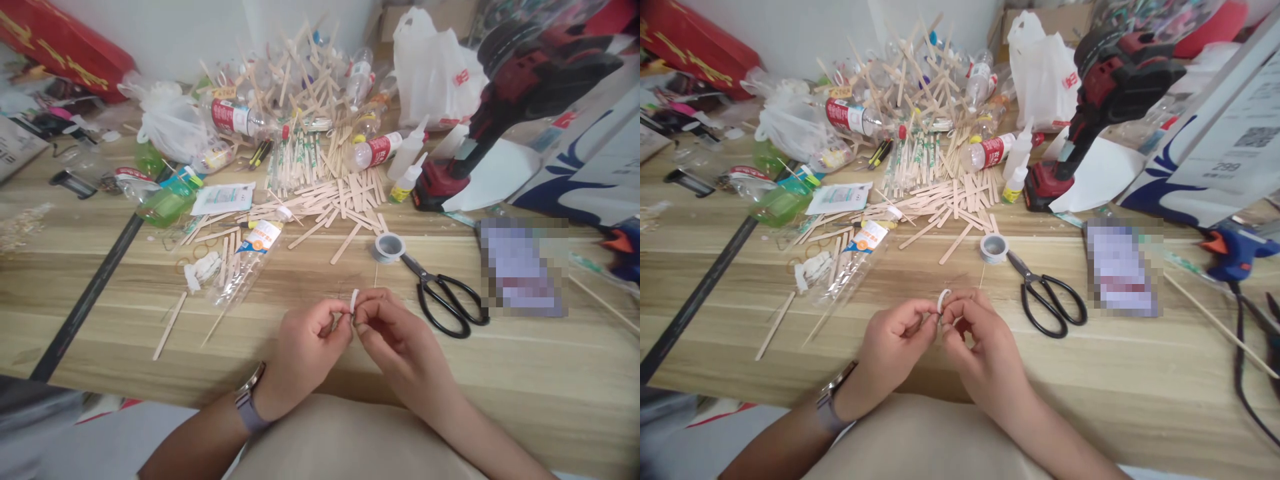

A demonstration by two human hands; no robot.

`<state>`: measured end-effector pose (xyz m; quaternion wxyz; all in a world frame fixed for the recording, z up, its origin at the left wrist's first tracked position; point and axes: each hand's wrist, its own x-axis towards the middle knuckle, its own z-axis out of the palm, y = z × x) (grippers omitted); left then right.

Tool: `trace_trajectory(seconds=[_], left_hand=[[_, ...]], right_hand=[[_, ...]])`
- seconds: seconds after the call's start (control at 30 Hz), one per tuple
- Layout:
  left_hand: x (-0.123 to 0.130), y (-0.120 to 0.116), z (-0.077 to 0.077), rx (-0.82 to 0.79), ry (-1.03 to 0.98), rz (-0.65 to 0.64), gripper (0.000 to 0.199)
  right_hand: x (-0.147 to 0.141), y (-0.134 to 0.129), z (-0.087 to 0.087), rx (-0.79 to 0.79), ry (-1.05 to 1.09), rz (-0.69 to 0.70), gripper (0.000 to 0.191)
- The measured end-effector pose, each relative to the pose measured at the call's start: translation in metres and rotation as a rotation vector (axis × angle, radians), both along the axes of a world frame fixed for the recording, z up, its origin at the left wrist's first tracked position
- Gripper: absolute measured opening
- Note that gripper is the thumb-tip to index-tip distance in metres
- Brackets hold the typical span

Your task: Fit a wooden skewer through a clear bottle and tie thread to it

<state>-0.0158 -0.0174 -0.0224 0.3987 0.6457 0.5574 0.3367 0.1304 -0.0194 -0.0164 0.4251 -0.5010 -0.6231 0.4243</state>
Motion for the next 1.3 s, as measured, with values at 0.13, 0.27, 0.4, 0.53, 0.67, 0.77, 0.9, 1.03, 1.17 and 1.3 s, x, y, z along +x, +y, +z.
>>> trace_trajectory(seconds=[0.13,0.27,0.4,0.53,0.67,0.77,0.9,1.03,1.17,1.3], left_hand=[[-0.002,0.001,0.000,-0.035,-0.020,-0.011,0.021],[-0.006,0.001,0.000,-0.138,-0.121,-0.053,0.019],[-0.009,0.004,0.002,-0.261,-0.200,-0.053,0.015],[-0.008,0.007,0.005,-0.315,-0.205,-0.018,0.016],[-0.006,0.007,0.004,-0.290,-0.134,0.019,0.014],[-0.006,0.006,0.003,-0.251,-0.093,0.025,0.015],[-0.008,0.004,0.000,-0.168,-0.052,0.035,0.018],[-0.007,0.002,-0.001,-0.102,0.000,0.027,0.018],[-0.006,0.002,0.000,-0.074,0.047,0.017,0.019],[-0.004,0.002,0.001,-0.068,0.099,0.026,0.018]], right_hand=[[0.002,0.002,-0.001,-0.061,0.089,-0.003,0.013],[0.004,0.004,0.000,-0.143,0.174,-0.002,0.015],[0.004,0.006,0.000,-0.248,0.260,0.008,0.014],[0.002,0.003,-0.003,-0.188,0.230,0.017,0.012],[0.002,-0.001,-0.007,-0.043,0.052,0.014,0.012],[0.005,-0.001,-0.007,0.037,-0.038,0.003,0.013],[0.010,-0.002,-0.005,0.128,-0.191,-0.092,0.007],[0.010,-0.002,-0.005,0.296,-0.378,-0.080,0.013],[0.008,-0.001,-0.007,0.500,-0.550,-0.009,0.018],[0.009,0.000,-0.009,0.558,-0.692,0.038,0.021]])
